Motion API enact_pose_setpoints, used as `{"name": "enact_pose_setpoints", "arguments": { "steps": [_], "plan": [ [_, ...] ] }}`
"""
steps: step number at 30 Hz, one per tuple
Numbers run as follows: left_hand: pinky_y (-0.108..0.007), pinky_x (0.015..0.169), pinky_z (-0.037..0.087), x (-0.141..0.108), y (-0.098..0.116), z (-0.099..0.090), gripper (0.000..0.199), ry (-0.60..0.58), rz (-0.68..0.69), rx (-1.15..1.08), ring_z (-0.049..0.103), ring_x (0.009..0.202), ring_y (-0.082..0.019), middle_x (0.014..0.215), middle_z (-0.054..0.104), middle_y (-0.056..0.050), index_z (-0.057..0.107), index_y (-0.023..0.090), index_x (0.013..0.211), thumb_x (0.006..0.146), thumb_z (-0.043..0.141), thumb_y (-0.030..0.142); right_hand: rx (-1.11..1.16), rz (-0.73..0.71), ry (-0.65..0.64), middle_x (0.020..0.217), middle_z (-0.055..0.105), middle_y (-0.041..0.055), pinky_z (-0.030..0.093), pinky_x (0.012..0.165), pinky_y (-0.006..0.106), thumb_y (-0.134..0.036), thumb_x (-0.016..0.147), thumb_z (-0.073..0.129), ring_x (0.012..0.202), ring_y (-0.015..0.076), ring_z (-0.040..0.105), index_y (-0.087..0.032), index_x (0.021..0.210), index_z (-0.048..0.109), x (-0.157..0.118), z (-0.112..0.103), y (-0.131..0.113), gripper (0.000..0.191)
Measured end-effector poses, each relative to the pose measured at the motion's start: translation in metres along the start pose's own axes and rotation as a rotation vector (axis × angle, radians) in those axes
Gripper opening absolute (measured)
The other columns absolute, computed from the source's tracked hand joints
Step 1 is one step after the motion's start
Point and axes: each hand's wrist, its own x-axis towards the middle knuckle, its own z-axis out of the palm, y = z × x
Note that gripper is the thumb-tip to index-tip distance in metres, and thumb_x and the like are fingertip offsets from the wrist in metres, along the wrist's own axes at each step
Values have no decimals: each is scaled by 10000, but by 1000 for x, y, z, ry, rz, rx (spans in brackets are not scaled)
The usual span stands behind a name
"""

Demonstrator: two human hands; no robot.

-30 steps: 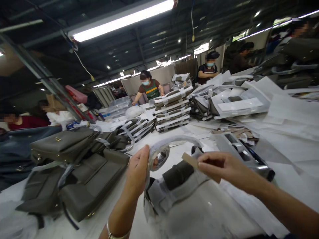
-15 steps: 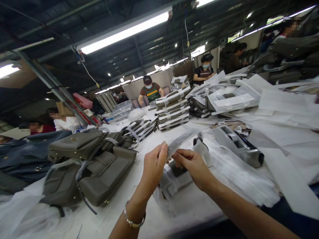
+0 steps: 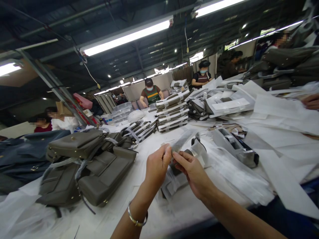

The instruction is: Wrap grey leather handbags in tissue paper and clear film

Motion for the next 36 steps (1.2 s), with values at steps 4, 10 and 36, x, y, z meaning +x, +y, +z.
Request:
{"name": "enact_pose_setpoints", "arguments": {
  "steps": [4,10,36],
  "plan": [
    [-259,684,479,-4,-3,4,603,133,-140,-282,629,727,-142,1072,661,-61,376,234,1449,921,567,452,29,-44,22,906,694,34,450,818,310,-465,792,744,932,202,584,-218,934,754,-4,4,4,285],
    [-363,983,477,-7,-6,-5,760,-92,-274,-913,627,1112,-237,1198,652,-115,350,221,1493,855,688,458,22,-73,-22,913,704,30,475,839,323,-439,795,751,896,203,614,-235,943,749,-7,2,-1,251],
    [-310,906,508,-22,5,5,190,197,-41,-326,649,1028,-205,1073,706,-53,727,238,1067,891,674,286,99,-74,17,854,653,9,468,807,282,-400,751,811,840,154,556,-208,876,718,-7,-9,16,247]
  ]
}}
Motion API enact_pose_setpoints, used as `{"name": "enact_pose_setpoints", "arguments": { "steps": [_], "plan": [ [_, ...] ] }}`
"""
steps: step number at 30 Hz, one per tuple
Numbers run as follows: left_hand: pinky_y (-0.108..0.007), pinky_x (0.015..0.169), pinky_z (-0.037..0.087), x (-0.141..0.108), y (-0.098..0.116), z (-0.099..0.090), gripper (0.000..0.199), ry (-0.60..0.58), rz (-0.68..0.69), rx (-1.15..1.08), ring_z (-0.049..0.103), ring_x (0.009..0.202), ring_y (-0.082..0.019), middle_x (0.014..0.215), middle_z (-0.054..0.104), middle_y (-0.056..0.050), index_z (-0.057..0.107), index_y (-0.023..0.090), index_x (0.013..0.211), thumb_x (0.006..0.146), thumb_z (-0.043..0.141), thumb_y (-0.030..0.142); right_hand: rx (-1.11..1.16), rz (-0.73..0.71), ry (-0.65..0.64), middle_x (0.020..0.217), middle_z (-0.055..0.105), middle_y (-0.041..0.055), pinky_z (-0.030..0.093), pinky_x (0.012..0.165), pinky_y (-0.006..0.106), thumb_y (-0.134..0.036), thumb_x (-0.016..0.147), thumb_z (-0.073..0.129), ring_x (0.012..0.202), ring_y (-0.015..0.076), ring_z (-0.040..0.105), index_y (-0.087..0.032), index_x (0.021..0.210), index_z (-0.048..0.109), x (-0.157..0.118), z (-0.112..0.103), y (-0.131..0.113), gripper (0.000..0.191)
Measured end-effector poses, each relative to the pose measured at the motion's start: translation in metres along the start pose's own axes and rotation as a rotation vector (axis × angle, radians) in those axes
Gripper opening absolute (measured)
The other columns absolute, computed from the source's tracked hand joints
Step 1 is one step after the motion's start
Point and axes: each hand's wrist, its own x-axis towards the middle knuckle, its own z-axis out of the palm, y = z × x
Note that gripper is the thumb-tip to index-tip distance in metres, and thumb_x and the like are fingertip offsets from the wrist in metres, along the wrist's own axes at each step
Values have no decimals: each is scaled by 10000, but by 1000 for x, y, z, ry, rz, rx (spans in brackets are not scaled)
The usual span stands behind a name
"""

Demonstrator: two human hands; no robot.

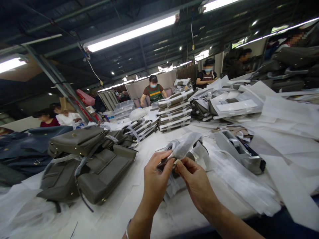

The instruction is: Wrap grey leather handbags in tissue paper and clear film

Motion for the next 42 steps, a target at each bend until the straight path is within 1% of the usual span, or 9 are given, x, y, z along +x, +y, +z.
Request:
{"name": "enact_pose_setpoints", "arguments": {
  "steps": [5,11,17,22,29,34,36,39,42],
  "plan": [
    [-300,929,529,-5,-2,8,182,62,116,85,665,1026,-181,1073,723,-37,732,241,1068,910,642,229,-117,-42,25,788,615,-4,439,726,251,-434,795,765,770,129,530,-183,823,661,2,-4,1,274],
    [-278,1011,518,-13,5,11,286,75,255,277,659,1114,-170,1183,712,-64,681,188,1196,940,558,157,-199,-71,58,749,598,-5,429,673,249,-467,781,764,721,129,517,-179,787,600,6,-6,0,331],
    [-274,994,542,-16,-13,19,304,170,480,439,674,1104,-183,1184,709,-117,663,116,1202,907,604,77,-116,-49,71,755,567,-18,445,702,248,-469,795,751,734,123,505,-184,786,570,6,-5,8,338],
    [-324,1016,540,-21,-21,22,396,181,540,453,633,1179,-206,1257,670,-132,611,118,1275,886,616,39,-75,-37,60,760,573,-17,459,717,243,-450,782,768,740,118,511,-180,775,577,4,-3,4,331],
    [-381,1022,523,-24,-19,25,472,127,520,764,574,1258,-242,1366,593,-154,490,94,1400,933,554,112,-160,-83,130,747,600,-11,473,675,251,-447,723,817,708,122,540,-179,775,614,8,-5,0,341],
    [-381,1030,507,-27,-19,26,464,91,503,713,575,1255,-240,1363,598,-144,487,110,1405,944,533,118,-287,-103,145,727,610,-6,474,679,260,-467,746,795,705,130,546,-182,752,605,12,-10,0,343],
    [-357,1055,486,-26,-15,21,426,41,426,557,565,1266,-218,1365,602,-116,527,148,1380,954,520,131,-295,-101,112,764,640,8,485,707,272,-462,771,775,742,146,572,-184,788,631,11,-13,-1,314],
    [-315,1055,478,-16,-8,8,335,-51,189,300,596,1218,-188,1307,649,-54,618,227,1290,963,545,221,-238,-75,22,823,672,22,503,764,301,-447,800,753,803,173,610,-195,888,682,10,-16,-3,276],
    [-305,997,502,0,-2,-5,320,-133,-16,182,640,1126,-190,1215,697,-25,657,260,1228,919,629,340,-188,-72,-38,890,700,35,507,830,325,-419,813,749,860,190,629,-207,968,707,11,-16,-6,266]
  ]
}}
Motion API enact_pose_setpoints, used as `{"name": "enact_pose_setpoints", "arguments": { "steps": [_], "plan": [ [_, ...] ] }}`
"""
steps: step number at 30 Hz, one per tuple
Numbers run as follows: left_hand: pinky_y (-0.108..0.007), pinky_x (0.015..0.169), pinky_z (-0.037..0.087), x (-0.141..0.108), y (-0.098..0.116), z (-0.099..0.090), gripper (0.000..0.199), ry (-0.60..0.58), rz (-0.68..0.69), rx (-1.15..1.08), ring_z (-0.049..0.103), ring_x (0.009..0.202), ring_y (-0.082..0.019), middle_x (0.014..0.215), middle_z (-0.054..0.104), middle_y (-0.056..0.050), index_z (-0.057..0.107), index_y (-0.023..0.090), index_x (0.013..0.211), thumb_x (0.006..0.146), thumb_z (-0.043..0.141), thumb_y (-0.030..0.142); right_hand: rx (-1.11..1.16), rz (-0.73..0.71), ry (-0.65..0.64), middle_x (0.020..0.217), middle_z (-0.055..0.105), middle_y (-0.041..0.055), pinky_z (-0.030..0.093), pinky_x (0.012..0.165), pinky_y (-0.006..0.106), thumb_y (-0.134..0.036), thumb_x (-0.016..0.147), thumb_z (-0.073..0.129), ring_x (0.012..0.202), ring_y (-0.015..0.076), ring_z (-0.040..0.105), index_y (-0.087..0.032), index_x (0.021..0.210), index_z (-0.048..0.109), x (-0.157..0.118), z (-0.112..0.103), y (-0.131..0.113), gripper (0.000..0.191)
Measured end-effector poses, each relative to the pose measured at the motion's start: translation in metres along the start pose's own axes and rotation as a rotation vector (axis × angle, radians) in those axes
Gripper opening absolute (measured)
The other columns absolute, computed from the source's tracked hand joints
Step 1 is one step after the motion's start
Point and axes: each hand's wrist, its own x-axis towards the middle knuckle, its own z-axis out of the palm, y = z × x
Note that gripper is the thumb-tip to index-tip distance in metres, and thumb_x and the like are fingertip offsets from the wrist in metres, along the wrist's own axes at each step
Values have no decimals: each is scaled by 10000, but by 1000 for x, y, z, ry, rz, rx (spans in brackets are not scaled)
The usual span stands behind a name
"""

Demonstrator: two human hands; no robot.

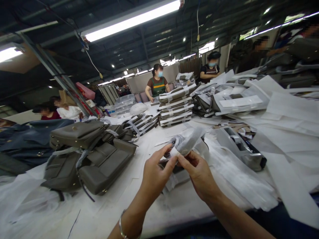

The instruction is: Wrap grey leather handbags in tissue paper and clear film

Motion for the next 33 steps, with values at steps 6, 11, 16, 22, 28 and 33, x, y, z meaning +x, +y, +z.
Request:
{"name": "enact_pose_setpoints", "arguments": {
  "steps": [6,11,16,22,28,33],
  "plan": [
    [-307,927,512,12,-4,-6,311,-126,-85,-92,649,1056,-209,1134,713,-32,693,224,1129,842,690,341,17,-28,-75,974,738,59,517,865,341,-428,810,745,953,223,662,-209,1017,727,-1,1,-7,302],
    [-303,800,546,8,-15,5,396,-43,-218,-101,665,936,-220,1026,719,-39,705,188,1097,773,728,414,-492,-205,-69,1035,746,42,500,938,402,-438,881,643,989,240,672,-255,1035,754,9,-55,-23,263],
    [-319,834,549,12,-20,8,470,24,-261,-168,668,968,-243,1033,723,-53,716,184,1086,720,748,477,-1193,-375,453,1336,623,100,292,1157,496,-394,831,655,1306,308,492,-220,996,757,34,-198,-43,261],
    [-325,870,542,15,-25,8,495,31,-280,-181,672,985,-246,1047,728,-55,715,194,1104,715,757,498,-1263,67,567,1339,614,159,329,1123,482,-416,792,654,1318,375,484,-186,681,759,49,-294,-47,276],
    [-305,847,544,14,-32,8,511,27,-277,-184,675,1001,-246,1080,728,-61,712,199,1115,710,766,505,-1050,122,525,1356,613,122,431,1036,431,-536,822,593,1201,317,603,-201,831,800,46,-286,-46,394],
    [-296,798,560,14,-30,9,506,49,-271,-200,678,945,-237,1035,731,-58,720,191,1096,697,779,497,-864,17,578,1336,636,62,404,1082,391,-556,768,681,1243,281,569,-232,892,793,25,-268,-63,365]
  ]
}}
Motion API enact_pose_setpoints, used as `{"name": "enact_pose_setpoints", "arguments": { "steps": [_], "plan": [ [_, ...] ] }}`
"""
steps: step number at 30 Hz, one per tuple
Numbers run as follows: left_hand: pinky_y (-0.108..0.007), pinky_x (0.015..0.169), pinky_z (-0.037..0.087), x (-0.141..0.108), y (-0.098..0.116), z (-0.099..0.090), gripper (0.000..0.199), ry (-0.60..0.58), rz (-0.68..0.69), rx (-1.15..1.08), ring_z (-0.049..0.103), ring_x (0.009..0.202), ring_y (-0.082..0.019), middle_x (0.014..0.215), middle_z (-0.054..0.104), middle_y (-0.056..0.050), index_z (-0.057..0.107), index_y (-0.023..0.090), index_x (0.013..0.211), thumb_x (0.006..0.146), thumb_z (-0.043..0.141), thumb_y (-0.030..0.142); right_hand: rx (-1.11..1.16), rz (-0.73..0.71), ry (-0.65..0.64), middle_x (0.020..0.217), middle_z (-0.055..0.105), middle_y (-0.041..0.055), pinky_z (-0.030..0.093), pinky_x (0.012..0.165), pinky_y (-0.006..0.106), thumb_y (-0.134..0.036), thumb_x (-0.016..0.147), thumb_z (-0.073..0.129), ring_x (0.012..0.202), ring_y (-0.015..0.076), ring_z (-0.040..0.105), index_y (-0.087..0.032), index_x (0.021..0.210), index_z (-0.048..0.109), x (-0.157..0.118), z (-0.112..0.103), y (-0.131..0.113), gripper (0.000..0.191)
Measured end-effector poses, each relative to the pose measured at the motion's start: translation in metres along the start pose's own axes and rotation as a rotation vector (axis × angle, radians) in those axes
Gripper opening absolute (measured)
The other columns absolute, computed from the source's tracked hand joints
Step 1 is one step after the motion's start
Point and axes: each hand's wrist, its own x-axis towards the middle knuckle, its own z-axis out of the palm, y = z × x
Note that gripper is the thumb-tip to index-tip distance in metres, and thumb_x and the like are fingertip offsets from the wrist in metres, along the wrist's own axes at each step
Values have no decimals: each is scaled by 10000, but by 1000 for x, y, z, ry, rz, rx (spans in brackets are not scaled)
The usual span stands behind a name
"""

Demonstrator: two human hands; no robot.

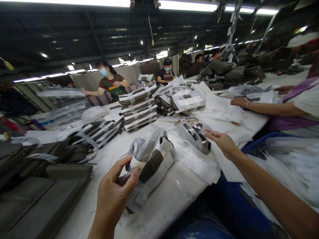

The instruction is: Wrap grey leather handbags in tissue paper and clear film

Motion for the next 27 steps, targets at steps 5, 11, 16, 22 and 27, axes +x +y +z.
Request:
{"name": "enact_pose_setpoints", "arguments": {
  "steps": [5,11,16,22,27],
  "plan": [
    [-290,793,559,0,2,1,515,8,-21,-47,674,940,-235,1023,731,-62,720,182,1088,687,788,499,279,186,-21,947,763,121,562,861,413,-546,644,816,887,269,704,-189,882,795,-34,-6,12,430],
    [-274,791,555,6,3,0,548,-19,-113,-254,683,899,-217,967,737,-51,706,181,1103,660,823,482,306,301,50,796,758,122,590,643,324,-447,611,860,634,187,674,-172,747,777,-48,10,45,318],
    [-260,794,551,11,-2,-2,539,-52,-107,-311,681,921,-211,1016,737,-63,692,171,1118,680,822,459,291,281,82,771,755,119,586,600,319,-463,606,858,595,179,654,-166,728,769,-44,15,47,333],
    [-270,786,553,11,-3,-3,550,-84,-100,-332,681,913,-215,1018,734,-68,680,159,1133,689,817,453,248,263,102,778,754,133,589,598,341,-533,580,858,614,201,662,-159,717,768,-57,11,54,408],
    [-283,809,544,11,-3,-1,529,-74,-71,-306,673,906,-210,982,725,-63,690,160,1114,690,814,451,198,105,26,837,760,94,574,662,324,-569,690,785,655,190,669,-184,870,779,-86,27,5,425]
  ]
}}
